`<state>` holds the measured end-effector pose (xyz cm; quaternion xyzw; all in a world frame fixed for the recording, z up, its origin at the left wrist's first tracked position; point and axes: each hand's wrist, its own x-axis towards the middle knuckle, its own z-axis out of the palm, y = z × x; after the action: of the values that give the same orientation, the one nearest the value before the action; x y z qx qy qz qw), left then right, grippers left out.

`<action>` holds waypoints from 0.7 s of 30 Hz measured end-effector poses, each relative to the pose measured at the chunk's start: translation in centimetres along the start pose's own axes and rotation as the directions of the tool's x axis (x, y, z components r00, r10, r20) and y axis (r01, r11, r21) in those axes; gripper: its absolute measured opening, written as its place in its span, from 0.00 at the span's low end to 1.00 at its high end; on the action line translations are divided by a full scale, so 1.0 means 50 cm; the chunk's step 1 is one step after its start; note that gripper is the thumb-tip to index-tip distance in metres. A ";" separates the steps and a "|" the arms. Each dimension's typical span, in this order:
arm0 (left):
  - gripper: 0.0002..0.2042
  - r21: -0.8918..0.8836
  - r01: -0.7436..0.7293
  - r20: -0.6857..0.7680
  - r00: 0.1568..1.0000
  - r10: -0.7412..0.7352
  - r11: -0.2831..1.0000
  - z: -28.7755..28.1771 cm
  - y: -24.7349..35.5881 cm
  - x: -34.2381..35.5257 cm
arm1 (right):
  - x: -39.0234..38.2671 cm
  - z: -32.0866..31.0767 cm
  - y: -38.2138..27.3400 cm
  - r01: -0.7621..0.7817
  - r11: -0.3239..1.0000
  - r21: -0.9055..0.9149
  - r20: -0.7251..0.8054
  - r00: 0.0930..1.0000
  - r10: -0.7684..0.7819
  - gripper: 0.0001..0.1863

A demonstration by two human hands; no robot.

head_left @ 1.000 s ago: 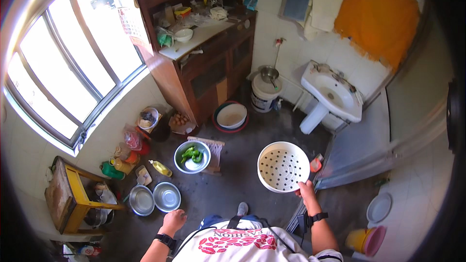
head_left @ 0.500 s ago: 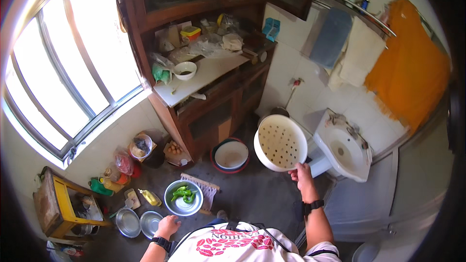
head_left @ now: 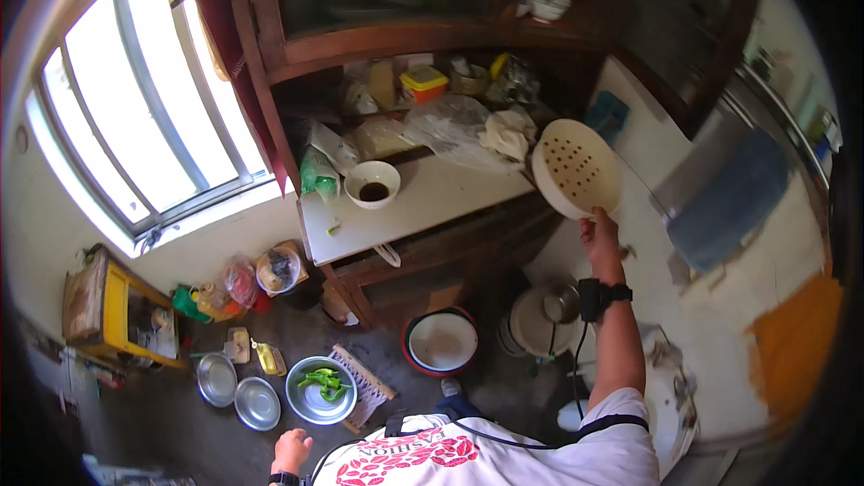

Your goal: The person places flatbread into a steamer and then proceeds to wash a cleaver and a large metal basin using a steel wool pad.

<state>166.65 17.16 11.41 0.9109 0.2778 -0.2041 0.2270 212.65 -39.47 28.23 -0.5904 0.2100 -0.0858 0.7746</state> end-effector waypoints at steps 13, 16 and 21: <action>0.16 -0.334 0.478 0.132 0.877 -0.462 0.812 0.114 0.224 -0.228 | 0.486 0.138 0.017 0.115 0.923 -0.366 0.223 0.974 -0.033 0.29; 0.16 -0.351 0.541 0.096 0.833 -0.545 0.764 0.125 0.238 -0.275 | 0.440 0.136 0.022 0.220 0.793 -0.568 0.190 0.973 -0.133 0.22; 0.16 -0.430 0.549 0.117 0.821 -0.559 0.716 0.216 0.211 -0.317 | 0.446 0.082 0.089 0.421 0.757 -0.500 0.149 0.903 -0.403 0.21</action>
<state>158.24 -2.90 13.67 0.7110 0.5789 -0.1836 0.3545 233.88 -43.07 19.92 -0.8105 0.0780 -0.1844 0.5505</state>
